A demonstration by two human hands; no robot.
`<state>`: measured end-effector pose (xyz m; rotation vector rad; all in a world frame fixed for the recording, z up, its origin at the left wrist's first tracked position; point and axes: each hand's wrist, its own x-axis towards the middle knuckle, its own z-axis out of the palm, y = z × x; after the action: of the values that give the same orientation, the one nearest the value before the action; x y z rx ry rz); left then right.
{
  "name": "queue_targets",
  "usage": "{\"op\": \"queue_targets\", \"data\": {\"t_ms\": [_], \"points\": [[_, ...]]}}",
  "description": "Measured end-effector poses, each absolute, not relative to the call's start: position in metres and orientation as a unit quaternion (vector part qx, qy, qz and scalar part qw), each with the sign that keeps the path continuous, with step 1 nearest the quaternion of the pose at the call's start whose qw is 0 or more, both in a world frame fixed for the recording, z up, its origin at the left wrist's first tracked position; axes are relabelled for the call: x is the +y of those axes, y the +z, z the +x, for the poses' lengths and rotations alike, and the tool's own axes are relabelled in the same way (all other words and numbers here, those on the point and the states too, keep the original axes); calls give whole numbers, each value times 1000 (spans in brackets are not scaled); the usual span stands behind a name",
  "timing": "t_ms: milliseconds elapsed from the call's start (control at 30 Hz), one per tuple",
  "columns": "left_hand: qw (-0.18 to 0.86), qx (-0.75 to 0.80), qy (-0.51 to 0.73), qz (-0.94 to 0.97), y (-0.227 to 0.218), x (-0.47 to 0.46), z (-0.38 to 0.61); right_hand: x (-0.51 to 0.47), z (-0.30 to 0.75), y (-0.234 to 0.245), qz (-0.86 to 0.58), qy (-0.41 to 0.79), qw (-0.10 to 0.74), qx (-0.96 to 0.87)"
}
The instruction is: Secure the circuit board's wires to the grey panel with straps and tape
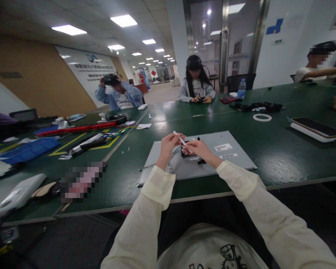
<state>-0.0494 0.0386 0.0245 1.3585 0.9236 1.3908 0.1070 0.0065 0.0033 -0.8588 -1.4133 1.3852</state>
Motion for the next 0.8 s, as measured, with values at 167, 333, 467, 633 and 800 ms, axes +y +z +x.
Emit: {"op": "queue_targets", "data": {"t_ms": [167, 333, 467, 633, 800], "points": [[458, 380, 569, 567, 24, 39, -50, 8, 107, 2, -362, 581, 471, -556], [457, 372, 579, 563, 24, 38, -48, 7, 107, 2, -367, 586, 473, -545], [455, 377, 575, 566, 23, 38, -49, 9, 108, 2, -367, 592, 465, -547], [454, 379, 583, 557, 22, 40, -51, 9, 109, 1, -372, 591, 453, -554], [439, 393, 586, 557, 22, 42, -52, 9, 107, 0, -367, 591, 453, -557]]}}
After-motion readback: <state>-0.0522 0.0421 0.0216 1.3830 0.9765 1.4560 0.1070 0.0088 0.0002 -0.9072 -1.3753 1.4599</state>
